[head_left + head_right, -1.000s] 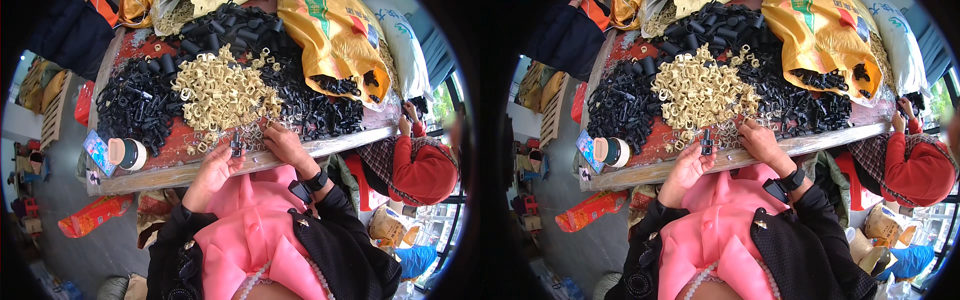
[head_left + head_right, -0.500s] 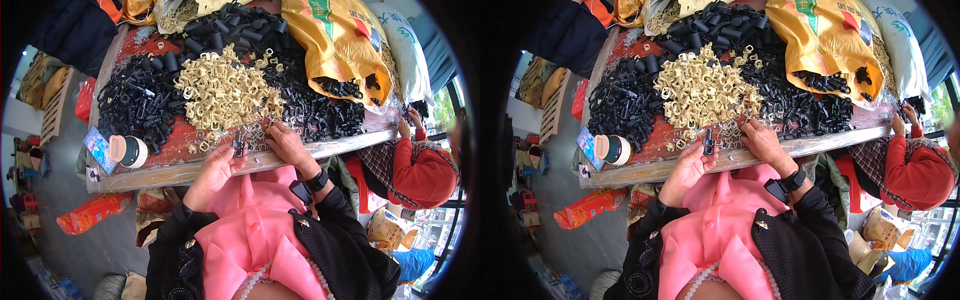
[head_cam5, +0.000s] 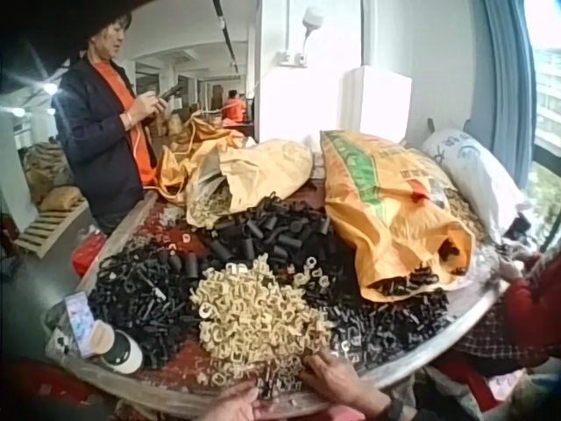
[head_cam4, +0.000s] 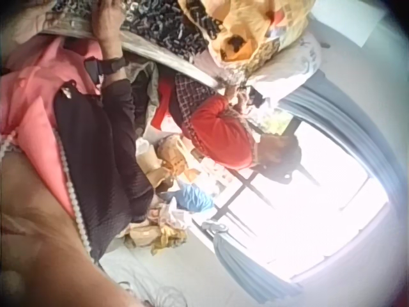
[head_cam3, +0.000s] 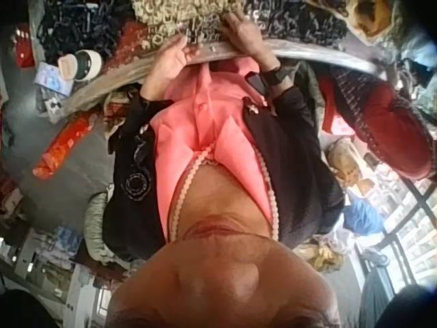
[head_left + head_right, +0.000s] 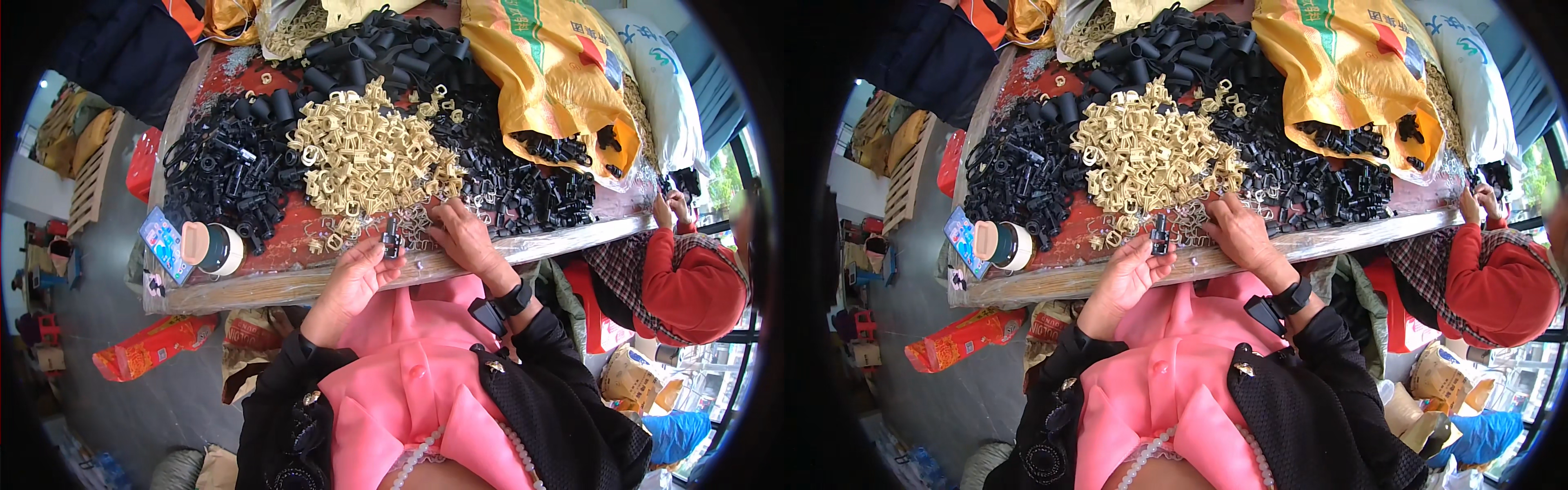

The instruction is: Assembling small rubber and plastic components at a factory workstation.

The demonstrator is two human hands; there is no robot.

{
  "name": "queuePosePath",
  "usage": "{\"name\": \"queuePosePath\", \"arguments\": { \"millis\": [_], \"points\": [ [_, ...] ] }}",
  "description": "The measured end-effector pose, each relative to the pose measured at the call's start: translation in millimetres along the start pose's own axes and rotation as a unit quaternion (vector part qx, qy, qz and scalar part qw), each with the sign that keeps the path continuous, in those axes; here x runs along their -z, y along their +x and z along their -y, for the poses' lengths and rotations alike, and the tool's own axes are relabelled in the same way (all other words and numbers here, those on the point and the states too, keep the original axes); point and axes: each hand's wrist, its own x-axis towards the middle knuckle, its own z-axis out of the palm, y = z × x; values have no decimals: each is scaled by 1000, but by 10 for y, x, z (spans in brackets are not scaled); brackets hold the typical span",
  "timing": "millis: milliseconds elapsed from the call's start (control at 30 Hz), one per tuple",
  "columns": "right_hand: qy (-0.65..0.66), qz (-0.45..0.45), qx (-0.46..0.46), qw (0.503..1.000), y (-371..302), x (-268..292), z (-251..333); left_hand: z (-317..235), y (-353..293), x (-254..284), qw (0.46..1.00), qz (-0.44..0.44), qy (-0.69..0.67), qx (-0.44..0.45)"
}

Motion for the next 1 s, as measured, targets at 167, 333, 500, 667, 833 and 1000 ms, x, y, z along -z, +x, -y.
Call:
{"name": "queuePosePath", "arguments": {
  "millis": [167, 333, 500, 667, 833, 1000],
  "points": [
    [-67, 15, 49, 996, 59, -142, 50, 8, -17, -22, 1000, -7, -17, 3],
    [-43, 17, 61, 997, -15, -120, 17, 79, -29, -17, 1000, -21, -18, -7],
    [-46, 18, 68, 996, -6, -91, 70, 121, 19, 0, 1000, -15, -18, 4],
    [-18, 1, 100, 995, 17, -94, 54, 95, 62, 6, 1000, -4, -15, 7],
    [92, -38, 84, 991, 54, -69, 65, 78, 108, 0, 1000, -4, -4, 11],
    [199, -7, 19, 980, 46, -2, 126, 138, 193, 0, 1000, -19, 13, -13]
  ]
}}
